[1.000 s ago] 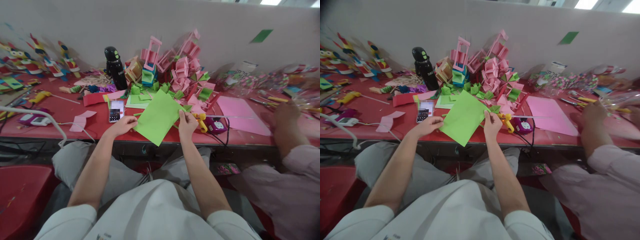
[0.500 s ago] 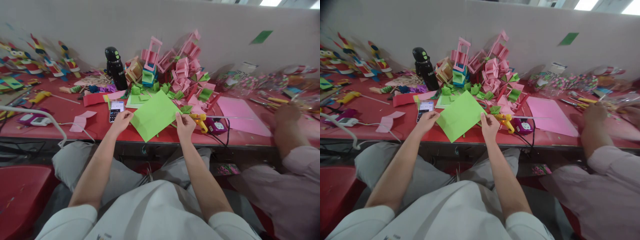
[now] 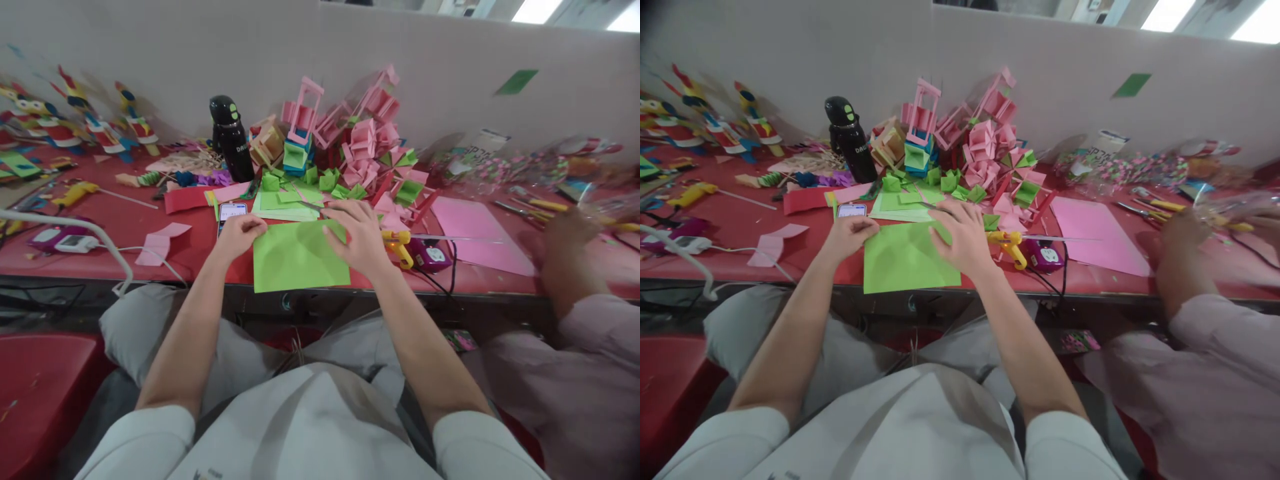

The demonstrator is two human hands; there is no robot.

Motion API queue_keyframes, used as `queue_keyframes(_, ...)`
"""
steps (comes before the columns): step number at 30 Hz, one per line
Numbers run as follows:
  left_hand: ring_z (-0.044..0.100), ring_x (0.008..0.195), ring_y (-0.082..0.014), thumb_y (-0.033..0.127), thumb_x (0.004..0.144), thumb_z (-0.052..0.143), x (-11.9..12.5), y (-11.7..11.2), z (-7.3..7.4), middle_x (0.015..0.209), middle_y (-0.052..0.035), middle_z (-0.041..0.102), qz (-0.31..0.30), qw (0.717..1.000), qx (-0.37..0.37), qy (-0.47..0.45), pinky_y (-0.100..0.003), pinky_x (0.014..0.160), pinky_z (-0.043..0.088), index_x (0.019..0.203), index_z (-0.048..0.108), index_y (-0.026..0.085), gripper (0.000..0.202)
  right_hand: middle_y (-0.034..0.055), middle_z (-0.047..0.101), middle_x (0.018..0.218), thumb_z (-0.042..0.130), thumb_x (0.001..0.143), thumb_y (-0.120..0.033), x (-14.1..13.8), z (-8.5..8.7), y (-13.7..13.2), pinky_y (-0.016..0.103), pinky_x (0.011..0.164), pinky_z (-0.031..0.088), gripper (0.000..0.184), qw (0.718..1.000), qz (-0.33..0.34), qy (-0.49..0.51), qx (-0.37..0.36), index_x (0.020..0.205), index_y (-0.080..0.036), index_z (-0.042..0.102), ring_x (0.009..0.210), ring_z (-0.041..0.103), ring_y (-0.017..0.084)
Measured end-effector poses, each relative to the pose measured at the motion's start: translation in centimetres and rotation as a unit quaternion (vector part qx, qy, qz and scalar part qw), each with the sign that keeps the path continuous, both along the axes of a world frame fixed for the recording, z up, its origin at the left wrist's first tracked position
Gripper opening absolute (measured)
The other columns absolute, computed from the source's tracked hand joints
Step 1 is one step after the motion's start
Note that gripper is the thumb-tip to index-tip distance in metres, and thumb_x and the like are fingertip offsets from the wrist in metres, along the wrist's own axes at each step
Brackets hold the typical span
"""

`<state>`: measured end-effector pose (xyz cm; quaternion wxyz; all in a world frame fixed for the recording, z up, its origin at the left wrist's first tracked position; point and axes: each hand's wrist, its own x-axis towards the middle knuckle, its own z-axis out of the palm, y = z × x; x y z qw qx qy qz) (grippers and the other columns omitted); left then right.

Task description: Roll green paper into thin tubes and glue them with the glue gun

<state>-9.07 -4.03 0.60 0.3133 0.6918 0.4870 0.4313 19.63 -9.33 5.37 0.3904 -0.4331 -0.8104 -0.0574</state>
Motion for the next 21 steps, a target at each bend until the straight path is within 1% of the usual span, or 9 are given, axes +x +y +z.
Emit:
queue_keyframes(2, 0.062, 0.074, -0.0181, 0.038, 0.082, 0.065, 1.0, -0.4, 0.0, 0.080, -0.0054, 0.070, -0.048, 0.999, 0.002, 0.021, -0.031, 0.071, 0.050, 0.080, 0.069, 0.017, 0.021, 0.0090, 0.068, 0.122, 0.057, 0.092, -0.029, -1.7, 1.5, 0.5, 0.047, 0.101, 0.038, 0.024, 0.994, 0.001, -0.099, -0.044, 0.110, -0.023, 0.070, 0.119, 0.055, 0.030)
queue_keyframes(4, 0.061, 0.075, -0.0176, 0.036, 0.085, 0.062, 1.8, -0.8, -0.1, 0.080, -0.0049, 0.069, -0.082, 0.996, 0.010, 0.036, -0.031, 0.072, 0.049, 0.082, 0.068, 0.017, 0.020, 0.0098, 0.072, 0.108, 0.055, 0.091, -0.027, -3.5, 2.0, 1.1, 0.042, 0.092, 0.041, 0.022, 0.978, 0.004, -0.179, -0.109, 0.103, -0.020, 0.072, 0.105, 0.061, 0.027)
queue_keyframes(5, 0.061, 0.076, -0.0175, 0.035, 0.086, 0.061, 2.2, -0.9, -0.3, 0.081, -0.0048, 0.069, -0.094, 0.995, 0.014, 0.039, -0.031, 0.072, 0.049, 0.083, 0.068, 0.017, 0.019, 0.0098, 0.073, 0.099, 0.054, 0.091, -0.025, -4.3, 2.1, 1.4, 0.039, 0.084, 0.042, 0.021, 0.967, -0.002, -0.209, -0.148, 0.096, -0.019, 0.073, 0.094, 0.063, 0.025)
queue_keyframes(7, 0.061, 0.076, -0.0172, 0.032, 0.087, 0.059, 2.6, -1.0, -0.6, 0.082, -0.0047, 0.069, -0.106, 0.993, 0.021, 0.039, -0.030, 0.072, 0.048, 0.085, 0.067, 0.017, 0.017, 0.0088, 0.073, 0.092, 0.052, 0.090, -0.023, -5.5, 1.9, 2.0, 0.033, 0.068, 0.038, 0.021, 0.950, -0.007, -0.228, -0.213, 0.088, -0.019, 0.072, 0.080, 0.062, 0.022)
queue_keyframes(10, 0.060, 0.073, -0.0167, 0.030, 0.087, 0.058, 2.7, -1.0, -0.9, 0.079, -0.0040, 0.068, -0.103, 0.993, 0.025, 0.045, -0.030, 0.069, 0.047, 0.085, 0.067, 0.017, 0.016, 0.0059, 0.072, 0.087, 0.055, 0.086, -0.022, -6.1, 1.4, 2.5, 0.029, 0.059, 0.030, 0.016, 0.941, 0.000, -0.205, -0.270, 0.081, -0.021, 0.069, 0.073, 0.058, 0.018)
queue_keyframes(12, 0.059, 0.073, -0.0167, 0.029, 0.087, 0.058, 2.5, -0.9, -0.9, 0.079, -0.0037, 0.068, -0.088, 0.994, 0.031, 0.061, -0.030, 0.069, 0.046, 0.084, 0.067, 0.017, 0.015, 0.0034, 0.071, 0.083, 0.057, 0.083, -0.022, -5.6, 1.2, 2.8, 0.029, 0.058, 0.028, 0.012, 0.940, 0.007, -0.188, -0.285, 0.078, -0.021, 0.068, 0.072, 0.056, 0.017)
queue_keyframes(15, 0.060, 0.074, -0.0170, 0.028, 0.086, 0.059, 1.9, -0.8, -0.7, 0.079, -0.0037, 0.069, -0.066, 0.994, 0.038, 0.083, -0.030, 0.070, 0.046, 0.081, 0.067, 0.017, 0.015, 0.0015, 0.070, 0.079, 0.059, 0.080, -0.023, -4.0, 0.8, 3.0, 0.029, 0.059, 0.030, 0.010, 0.941, 0.015, -0.164, -0.297, 0.075, -0.021, 0.067, 0.070, 0.055, 0.016)
queue_keyframes(17, 0.060, 0.072, -0.0172, 0.027, 0.085, 0.059, 1.3, -0.7, -0.5, 0.078, -0.0036, 0.069, -0.048, 0.994, 0.037, 0.093, -0.030, 0.069, 0.045, 0.080, 0.067, 0.017, 0.014, 0.0014, 0.069, 0.077, 0.060, 0.079, -0.024, -2.4, 0.5, 3.1, 0.028, 0.061, 0.034, 0.009, 0.938, 0.037, -0.144, -0.314, 0.074, -0.021, 0.067, 0.068, 0.056, 0.015)
queue_keyframes(21, 0.060, 0.069, -0.0173, 0.026, 0.083, 0.060, 0.0, -0.6, -0.1, 0.075, -0.0032, 0.069, -0.007, 0.994, 0.030, 0.103, -0.030, 0.067, 0.044, 0.079, 0.068, 0.018, 0.012, 0.0021, 0.071, 0.076, 0.058, 0.080, -0.024, 1.4, 0.0, 2.8, 0.029, 0.068, 0.041, 0.013, 0.934, 0.038, -0.080, -0.346, 0.072, -0.020, 0.068, 0.070, 0.060, 0.016)
